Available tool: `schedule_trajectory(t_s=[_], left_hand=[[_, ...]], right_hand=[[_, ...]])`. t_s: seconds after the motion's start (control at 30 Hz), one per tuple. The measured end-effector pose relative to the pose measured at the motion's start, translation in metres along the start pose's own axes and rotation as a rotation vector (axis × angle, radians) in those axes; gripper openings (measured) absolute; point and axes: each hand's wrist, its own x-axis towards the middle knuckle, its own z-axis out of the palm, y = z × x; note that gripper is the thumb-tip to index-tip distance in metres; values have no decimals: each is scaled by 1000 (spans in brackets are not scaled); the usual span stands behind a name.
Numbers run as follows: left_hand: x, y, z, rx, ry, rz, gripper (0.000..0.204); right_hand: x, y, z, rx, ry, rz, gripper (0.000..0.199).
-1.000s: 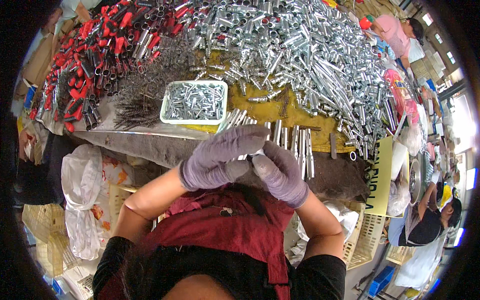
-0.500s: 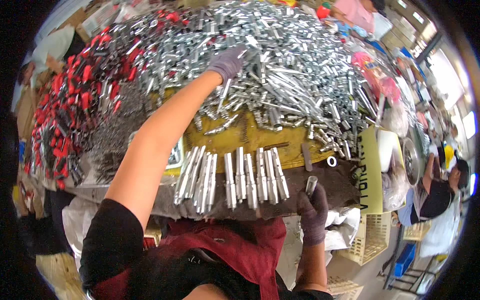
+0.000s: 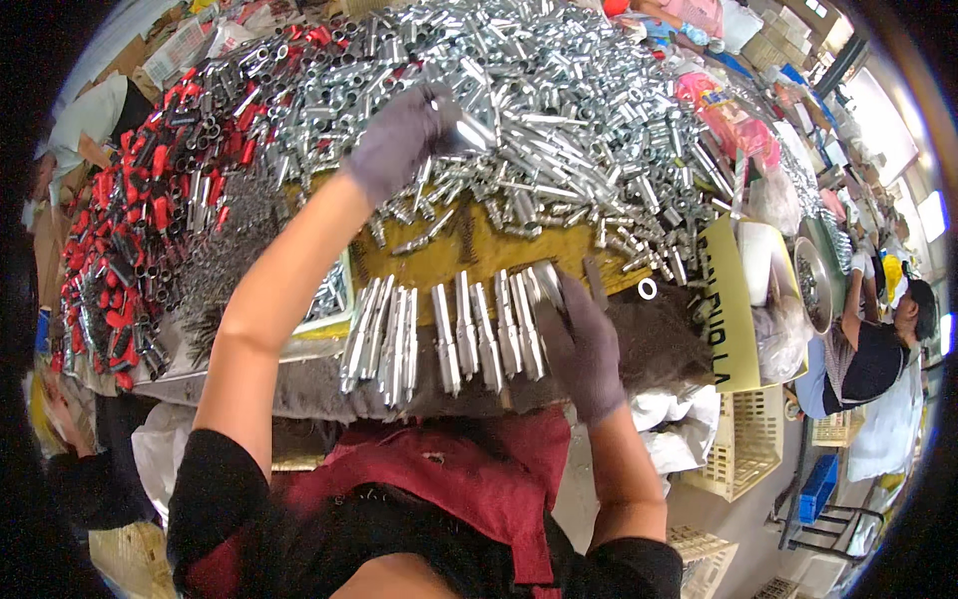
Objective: Assembling various metal components and tools at a industrial workbench.
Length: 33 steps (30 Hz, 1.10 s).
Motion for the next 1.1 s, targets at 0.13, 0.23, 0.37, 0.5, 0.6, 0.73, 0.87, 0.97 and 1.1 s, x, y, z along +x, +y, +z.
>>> schedule_trajectory(t_s=[0.13, 0.23, 0.37, 0.5, 0.6, 0.73, 0.87, 0.97, 1.1], left_hand=[[-125, -5, 23, 490, -125, 116, 35], [-176, -28, 5, -161, 32, 76, 34], [-192, -35, -24, -858, 424, -141, 23], [-202, -56, -35, -582, 396, -240, 43], [-225, -5, 18, 12, 130, -313, 76], [-224, -25, 20, 18, -43, -269, 75], [-224, -33, 29, -21, -143, -339, 70], [-222, -33, 27, -20, -226, -457, 59], [-222, -30, 34, 2, -190, -490, 62]], right_hand=[[31, -47, 26, -352, -325, 71, 32], [24, -64, 53, -228, -472, -98, 51], [25, -86, 72, 389, -469, -368, 63], [39, -108, 70, 81, -503, -172, 47], [38, -89, 83, 83, -710, 201, 45], [17, -62, 76, 170, -599, 60, 50], [11, -51, 65, 229, -639, 185, 49], [12, -27, 63, 344, -503, 279, 48], [8, -11, 61, 596, -309, 486, 52]])
